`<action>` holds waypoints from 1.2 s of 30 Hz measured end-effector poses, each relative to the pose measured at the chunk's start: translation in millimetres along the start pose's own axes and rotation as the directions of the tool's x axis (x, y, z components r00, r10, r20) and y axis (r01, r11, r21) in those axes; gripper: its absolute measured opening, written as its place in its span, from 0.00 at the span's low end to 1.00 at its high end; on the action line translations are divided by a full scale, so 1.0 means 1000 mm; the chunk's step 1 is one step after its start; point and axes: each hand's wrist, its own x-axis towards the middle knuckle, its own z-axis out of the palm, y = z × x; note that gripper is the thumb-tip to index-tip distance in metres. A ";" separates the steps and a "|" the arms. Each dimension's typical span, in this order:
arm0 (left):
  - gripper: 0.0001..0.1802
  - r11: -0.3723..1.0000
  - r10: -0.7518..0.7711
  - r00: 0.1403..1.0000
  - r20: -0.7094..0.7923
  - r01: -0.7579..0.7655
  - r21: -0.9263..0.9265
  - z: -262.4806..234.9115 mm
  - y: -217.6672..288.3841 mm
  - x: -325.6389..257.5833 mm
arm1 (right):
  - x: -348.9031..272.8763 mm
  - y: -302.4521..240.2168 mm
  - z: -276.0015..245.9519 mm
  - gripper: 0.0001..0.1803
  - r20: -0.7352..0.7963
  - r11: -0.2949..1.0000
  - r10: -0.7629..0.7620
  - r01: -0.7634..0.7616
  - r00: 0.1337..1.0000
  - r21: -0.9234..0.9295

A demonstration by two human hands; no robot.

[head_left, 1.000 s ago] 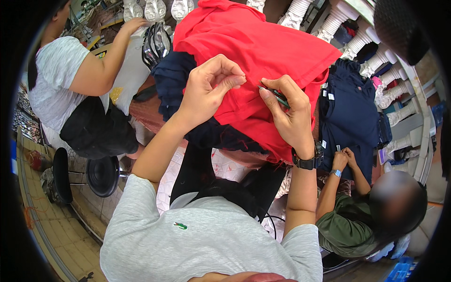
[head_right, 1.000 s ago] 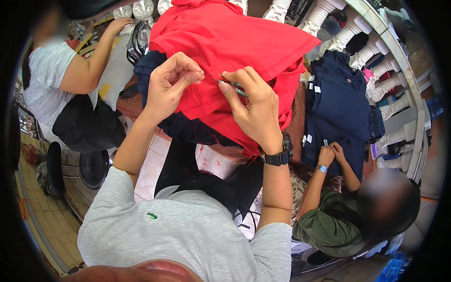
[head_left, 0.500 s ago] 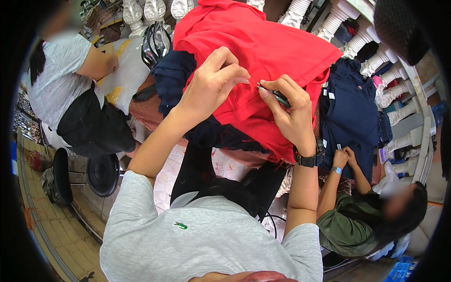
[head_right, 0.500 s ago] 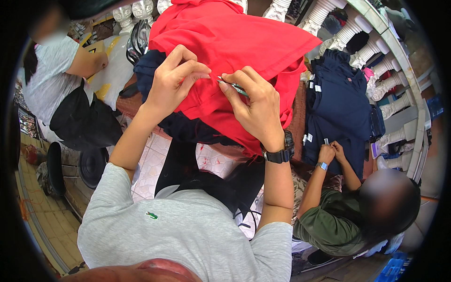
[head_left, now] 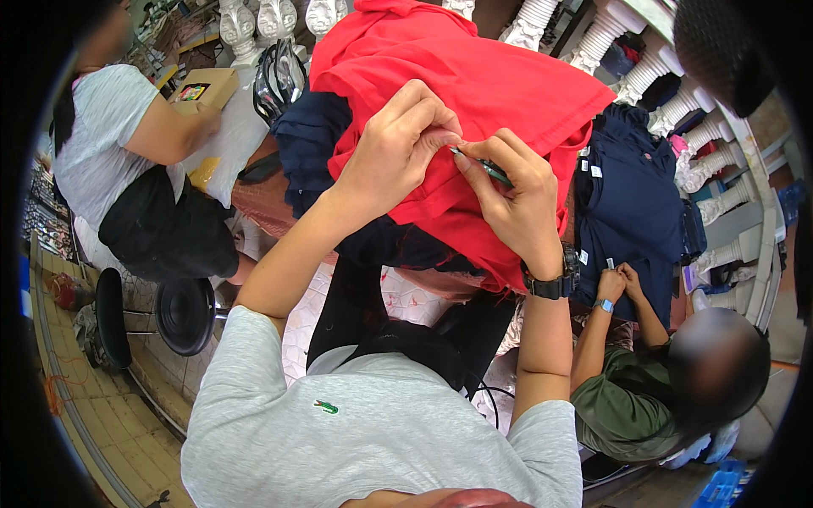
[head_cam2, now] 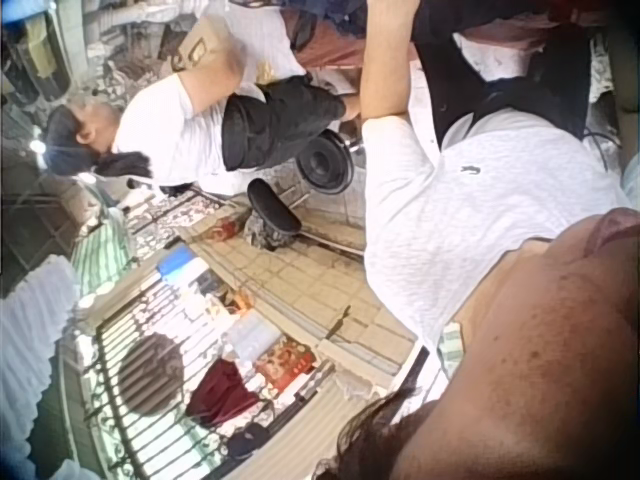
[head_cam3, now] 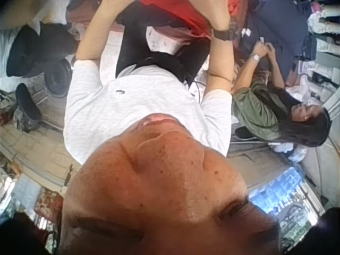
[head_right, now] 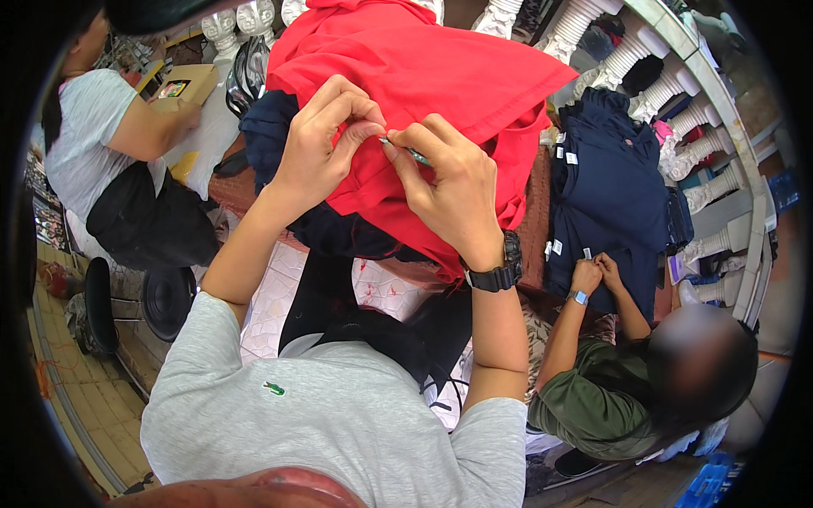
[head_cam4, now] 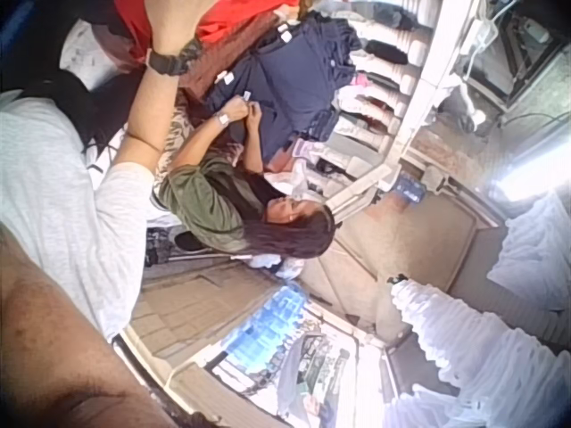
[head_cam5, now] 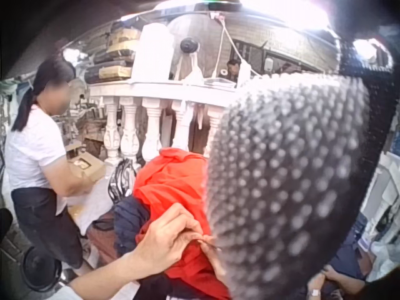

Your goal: The person uses a pair of scissors to trim loose threads and tags from a red garment. They repeatedly adjust the fabric, pull at threads, and cut them close to the material. The person also turns the garment over to access different areas.

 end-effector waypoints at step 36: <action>0.03 0.985 -0.165 0.982 0.095 0.168 -0.027 -0.023 0.008 -0.002 | 0.013 -0.009 0.001 0.03 -0.036 0.989 -0.108 0.104 0.994 -0.103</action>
